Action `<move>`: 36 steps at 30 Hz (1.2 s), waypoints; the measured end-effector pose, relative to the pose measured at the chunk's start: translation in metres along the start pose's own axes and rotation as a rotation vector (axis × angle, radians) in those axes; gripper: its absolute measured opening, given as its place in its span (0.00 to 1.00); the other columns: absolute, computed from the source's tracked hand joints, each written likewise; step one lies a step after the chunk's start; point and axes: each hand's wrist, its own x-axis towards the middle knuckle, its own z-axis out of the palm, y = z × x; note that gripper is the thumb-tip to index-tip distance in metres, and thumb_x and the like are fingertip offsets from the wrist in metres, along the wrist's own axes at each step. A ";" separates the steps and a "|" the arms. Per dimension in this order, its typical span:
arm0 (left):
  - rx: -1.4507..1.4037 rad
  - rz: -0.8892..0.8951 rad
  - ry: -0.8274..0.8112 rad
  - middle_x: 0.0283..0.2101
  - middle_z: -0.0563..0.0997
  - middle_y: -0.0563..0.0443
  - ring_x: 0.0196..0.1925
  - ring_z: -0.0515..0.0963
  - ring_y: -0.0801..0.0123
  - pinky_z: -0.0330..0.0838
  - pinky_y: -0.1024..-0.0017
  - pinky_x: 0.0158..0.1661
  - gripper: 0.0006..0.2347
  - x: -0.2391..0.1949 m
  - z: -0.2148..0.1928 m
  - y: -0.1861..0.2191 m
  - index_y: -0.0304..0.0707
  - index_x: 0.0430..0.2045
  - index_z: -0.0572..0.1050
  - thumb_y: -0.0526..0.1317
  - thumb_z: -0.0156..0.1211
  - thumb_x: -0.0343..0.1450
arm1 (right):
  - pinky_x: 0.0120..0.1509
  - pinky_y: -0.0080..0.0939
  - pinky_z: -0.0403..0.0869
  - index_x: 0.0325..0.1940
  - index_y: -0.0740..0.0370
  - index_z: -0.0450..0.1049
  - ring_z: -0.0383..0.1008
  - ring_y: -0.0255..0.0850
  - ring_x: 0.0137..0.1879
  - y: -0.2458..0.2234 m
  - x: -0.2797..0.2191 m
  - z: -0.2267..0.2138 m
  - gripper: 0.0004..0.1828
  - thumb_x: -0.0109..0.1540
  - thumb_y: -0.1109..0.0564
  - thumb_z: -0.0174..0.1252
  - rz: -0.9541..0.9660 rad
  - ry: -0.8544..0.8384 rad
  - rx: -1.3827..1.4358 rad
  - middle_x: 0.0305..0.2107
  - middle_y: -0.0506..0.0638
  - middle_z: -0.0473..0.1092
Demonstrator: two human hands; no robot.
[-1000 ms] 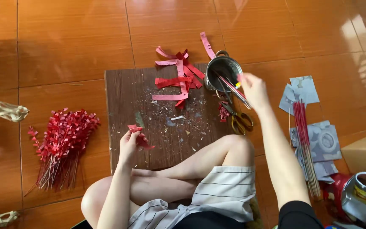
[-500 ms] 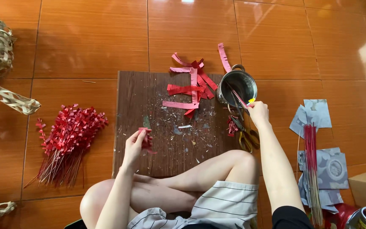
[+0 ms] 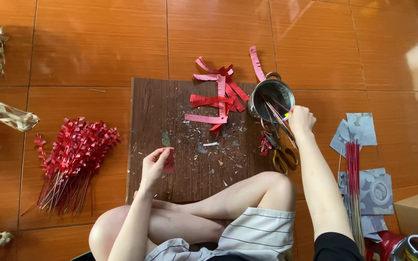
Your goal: Wrapping red paper strips around thin sticks to create decorative floral branches
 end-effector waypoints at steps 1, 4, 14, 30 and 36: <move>0.023 0.015 0.019 0.31 0.82 0.39 0.28 0.81 0.62 0.80 0.65 0.26 0.08 0.005 -0.003 -0.009 0.34 0.38 0.80 0.39 0.60 0.72 | 0.53 0.56 0.74 0.41 0.45 0.81 0.77 0.60 0.49 -0.006 -0.006 -0.003 0.11 0.64 0.51 0.51 -0.025 -0.017 0.015 0.39 0.56 0.77; 0.036 0.057 0.034 0.30 0.82 0.39 0.28 0.80 0.66 0.80 0.67 0.28 0.07 0.006 -0.001 -0.007 0.33 0.38 0.81 0.37 0.62 0.70 | 0.54 0.57 0.74 0.41 0.45 0.81 0.77 0.61 0.48 -0.015 -0.008 0.005 0.12 0.64 0.51 0.50 -0.045 -0.032 0.053 0.39 0.57 0.77; -0.167 0.042 0.075 0.32 0.79 0.40 0.29 0.79 0.68 0.81 0.70 0.32 0.09 -0.018 0.016 0.030 0.27 0.41 0.77 0.36 0.58 0.71 | 0.15 0.35 0.73 0.41 0.54 0.79 0.71 0.39 0.14 -0.029 -0.072 -0.007 0.10 0.59 0.54 0.56 -0.025 -0.200 0.580 0.16 0.49 0.74; -0.458 0.054 0.130 0.33 0.82 0.40 0.28 0.83 0.64 0.81 0.68 0.32 0.11 0.026 -0.006 -0.033 0.30 0.41 0.79 0.37 0.65 0.69 | 0.13 0.29 0.62 0.47 0.69 0.73 0.65 0.38 0.16 -0.135 -0.326 -0.001 0.10 0.64 0.63 0.50 -0.159 -0.509 1.289 0.26 0.60 0.71; -0.446 0.049 0.097 0.32 0.83 0.41 0.29 0.84 0.66 0.80 0.72 0.31 0.10 0.000 -0.006 -0.009 0.32 0.40 0.80 0.38 0.66 0.68 | 0.14 0.28 0.61 0.46 0.69 0.75 0.64 0.36 0.16 -0.142 -0.338 0.014 0.11 0.64 0.63 0.51 -0.236 -0.551 1.264 0.26 0.59 0.72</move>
